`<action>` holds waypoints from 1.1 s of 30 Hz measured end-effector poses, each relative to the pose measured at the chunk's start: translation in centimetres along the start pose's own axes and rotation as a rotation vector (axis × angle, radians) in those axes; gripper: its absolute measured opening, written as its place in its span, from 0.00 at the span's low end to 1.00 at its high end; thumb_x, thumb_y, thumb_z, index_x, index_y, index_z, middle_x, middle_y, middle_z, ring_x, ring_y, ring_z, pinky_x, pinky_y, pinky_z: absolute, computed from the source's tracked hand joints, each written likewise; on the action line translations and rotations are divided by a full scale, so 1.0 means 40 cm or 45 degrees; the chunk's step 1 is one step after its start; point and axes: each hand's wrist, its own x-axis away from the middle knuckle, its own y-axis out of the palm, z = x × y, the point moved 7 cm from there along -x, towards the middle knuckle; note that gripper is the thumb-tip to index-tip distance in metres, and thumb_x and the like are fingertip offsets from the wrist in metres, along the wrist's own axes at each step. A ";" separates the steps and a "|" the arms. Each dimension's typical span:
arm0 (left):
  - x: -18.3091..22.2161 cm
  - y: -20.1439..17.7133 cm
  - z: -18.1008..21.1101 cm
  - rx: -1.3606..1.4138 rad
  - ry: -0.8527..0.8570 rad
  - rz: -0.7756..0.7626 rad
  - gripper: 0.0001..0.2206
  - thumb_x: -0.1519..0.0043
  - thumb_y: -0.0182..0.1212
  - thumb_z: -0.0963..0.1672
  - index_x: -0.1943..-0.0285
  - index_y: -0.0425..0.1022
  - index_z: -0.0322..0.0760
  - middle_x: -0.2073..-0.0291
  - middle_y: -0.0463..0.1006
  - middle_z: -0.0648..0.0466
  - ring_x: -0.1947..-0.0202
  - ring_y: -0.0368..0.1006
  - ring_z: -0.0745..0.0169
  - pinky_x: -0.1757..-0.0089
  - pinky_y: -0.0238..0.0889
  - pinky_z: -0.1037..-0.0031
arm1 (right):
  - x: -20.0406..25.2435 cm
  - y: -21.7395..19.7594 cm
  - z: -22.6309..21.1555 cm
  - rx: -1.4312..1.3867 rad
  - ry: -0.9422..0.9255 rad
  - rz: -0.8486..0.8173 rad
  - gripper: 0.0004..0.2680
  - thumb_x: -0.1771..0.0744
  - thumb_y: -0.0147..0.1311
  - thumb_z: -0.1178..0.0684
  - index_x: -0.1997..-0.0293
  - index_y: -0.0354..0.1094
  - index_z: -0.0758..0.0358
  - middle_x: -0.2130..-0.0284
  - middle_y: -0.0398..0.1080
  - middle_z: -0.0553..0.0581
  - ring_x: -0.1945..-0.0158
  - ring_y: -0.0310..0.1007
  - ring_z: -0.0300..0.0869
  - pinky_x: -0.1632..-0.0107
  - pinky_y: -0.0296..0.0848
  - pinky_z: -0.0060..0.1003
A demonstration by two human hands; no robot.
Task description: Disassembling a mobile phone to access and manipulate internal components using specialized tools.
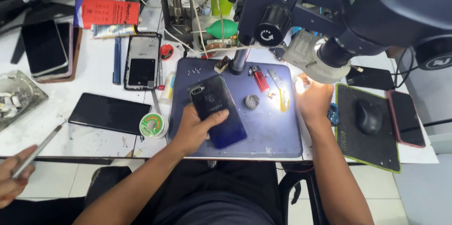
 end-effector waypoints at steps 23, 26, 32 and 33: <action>0.006 0.000 0.031 0.016 -0.214 0.094 0.12 0.43 0.71 0.42 0.52 0.82 0.31 0.61 0.84 0.48 0.57 0.79 0.61 0.54 0.74 0.67 | 0.014 -0.156 -0.247 -0.512 0.110 -0.592 0.03 0.32 0.61 0.56 0.57 0.81 0.55 0.65 0.79 0.54 0.69 0.78 0.42 0.62 0.72 0.35; 0.023 0.012 0.025 0.024 -0.185 0.095 0.12 0.43 0.74 0.43 0.55 0.82 0.29 0.66 0.84 0.42 0.63 0.82 0.56 0.60 0.78 0.63 | 0.045 -0.142 -0.329 -0.777 0.224 -0.619 0.05 0.34 0.62 0.59 0.56 0.81 0.57 0.71 0.79 0.62 0.71 0.79 0.47 0.69 0.76 0.40; 0.034 0.033 0.047 -0.216 -0.115 0.039 0.11 0.42 0.72 0.45 0.58 0.83 0.31 0.70 0.85 0.44 0.67 0.82 0.59 0.62 0.77 0.67 | 0.081 -0.106 -0.430 -0.815 0.030 -0.688 0.08 0.35 0.62 0.51 0.56 0.82 0.58 0.74 0.80 0.60 0.74 0.81 0.52 0.71 0.77 0.41; 0.033 0.030 0.054 -0.256 -0.091 0.046 0.11 0.41 0.71 0.45 0.58 0.83 0.31 0.71 0.84 0.45 0.67 0.81 0.60 0.62 0.77 0.67 | 0.084 -0.096 -0.436 -0.805 -0.013 -0.664 0.08 0.34 0.62 0.50 0.56 0.81 0.61 0.74 0.80 0.62 0.75 0.81 0.51 0.72 0.77 0.39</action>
